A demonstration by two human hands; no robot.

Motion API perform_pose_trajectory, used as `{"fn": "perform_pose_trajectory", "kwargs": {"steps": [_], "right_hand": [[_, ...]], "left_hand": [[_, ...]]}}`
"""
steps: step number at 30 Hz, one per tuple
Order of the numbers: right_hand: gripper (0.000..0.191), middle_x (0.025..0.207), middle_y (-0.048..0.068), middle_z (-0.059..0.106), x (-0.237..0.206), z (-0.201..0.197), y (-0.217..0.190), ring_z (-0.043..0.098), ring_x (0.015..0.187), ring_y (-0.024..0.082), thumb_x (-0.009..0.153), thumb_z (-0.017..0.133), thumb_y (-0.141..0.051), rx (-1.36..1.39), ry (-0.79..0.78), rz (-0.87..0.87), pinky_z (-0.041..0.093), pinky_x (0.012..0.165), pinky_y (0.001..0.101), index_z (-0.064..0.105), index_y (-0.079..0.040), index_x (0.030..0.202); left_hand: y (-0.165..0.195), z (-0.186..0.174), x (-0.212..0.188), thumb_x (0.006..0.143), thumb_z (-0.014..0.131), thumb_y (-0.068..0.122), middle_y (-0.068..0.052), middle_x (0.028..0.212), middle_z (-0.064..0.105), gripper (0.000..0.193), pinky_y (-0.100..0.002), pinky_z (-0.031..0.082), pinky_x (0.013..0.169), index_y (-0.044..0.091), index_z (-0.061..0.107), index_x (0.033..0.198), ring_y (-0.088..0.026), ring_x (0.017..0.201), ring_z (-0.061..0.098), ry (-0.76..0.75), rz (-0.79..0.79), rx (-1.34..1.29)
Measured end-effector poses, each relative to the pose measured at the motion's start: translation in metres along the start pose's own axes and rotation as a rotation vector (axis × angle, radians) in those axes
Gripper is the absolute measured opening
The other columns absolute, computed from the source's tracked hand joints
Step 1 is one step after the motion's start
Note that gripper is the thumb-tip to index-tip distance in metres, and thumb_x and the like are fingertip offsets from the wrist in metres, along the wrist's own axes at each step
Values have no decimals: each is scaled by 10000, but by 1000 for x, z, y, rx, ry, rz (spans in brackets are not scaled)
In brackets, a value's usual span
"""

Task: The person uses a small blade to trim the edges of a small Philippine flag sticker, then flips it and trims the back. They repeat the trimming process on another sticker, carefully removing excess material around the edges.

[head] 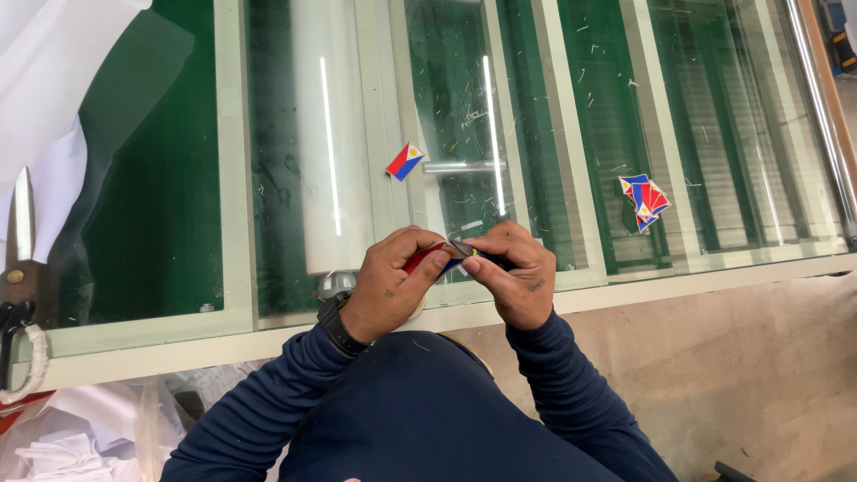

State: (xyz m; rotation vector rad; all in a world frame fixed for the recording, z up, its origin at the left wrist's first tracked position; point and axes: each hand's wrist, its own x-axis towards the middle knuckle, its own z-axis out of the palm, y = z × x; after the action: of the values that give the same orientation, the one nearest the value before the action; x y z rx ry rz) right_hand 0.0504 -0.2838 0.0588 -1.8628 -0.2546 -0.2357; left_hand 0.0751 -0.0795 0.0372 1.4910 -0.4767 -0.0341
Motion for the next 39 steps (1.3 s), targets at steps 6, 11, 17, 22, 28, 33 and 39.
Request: {"fn": "perform_pose_trajectory", "kwargs": {"steps": [6,11,17,22,28,33,39], "right_hand": [[267,901,45,630,6,2,14,556,760,103,954,791,-170,319,87,97,479,738,274,743,28,1126],[461,790,4,563,25,-4,24,506,632,83,986,705,-322,1151,9,205,449,727,295,634,31,1274],[379,732,2,512,44,4,35,443,651,100,1059,628,-278,189,177,230,359,624,279,659,85,1164],[377,727,-38,501,43,-6,44,424,598,38,1091,558,-331,637,99,174,371,597,228,606,4,1257],[265,908,27,613,0,4,22,544,745,98,969,724,-130,-228,105,-118,463,680,241,606,0,1168],[294,832,70,608,1,11,-3,494,643,116,853,817,-82,-488,152,-218,403,579,262,693,7,1103],[316,853,61,633,4,13,-5,485,645,106,861,824,-94,-483,167,-257,388,559,260,690,0,1131]], "left_hand": [[-1,0,1,1020,650,168,-71,919,685,164,-277,541,731,31,709,1089,-135,800,661,19,32,52],[0,5,0,1020,605,145,-63,903,745,232,-244,563,703,6,701,1178,-88,778,672,42,-160,-100],[0,5,-3,1001,645,120,-75,926,752,259,-240,561,719,-26,682,1211,-77,798,659,22,-175,-63],[-11,4,-3,996,629,123,-77,963,760,304,-227,576,736,-30,631,1259,-66,833,683,120,-276,-233],[-18,4,-1,1021,617,118,-85,976,761,281,-225,581,751,-62,652,1234,-63,842,690,192,-299,-295],[-9,3,-7,1016,626,125,-81,956,758,272,-232,597,731,-64,663,1209,-69,826,695,187,-268,-232],[-2,3,-4,1019,620,131,-82,946,758,271,-236,605,733,-58,663,1208,-78,823,704,177,-273,-210]]}}
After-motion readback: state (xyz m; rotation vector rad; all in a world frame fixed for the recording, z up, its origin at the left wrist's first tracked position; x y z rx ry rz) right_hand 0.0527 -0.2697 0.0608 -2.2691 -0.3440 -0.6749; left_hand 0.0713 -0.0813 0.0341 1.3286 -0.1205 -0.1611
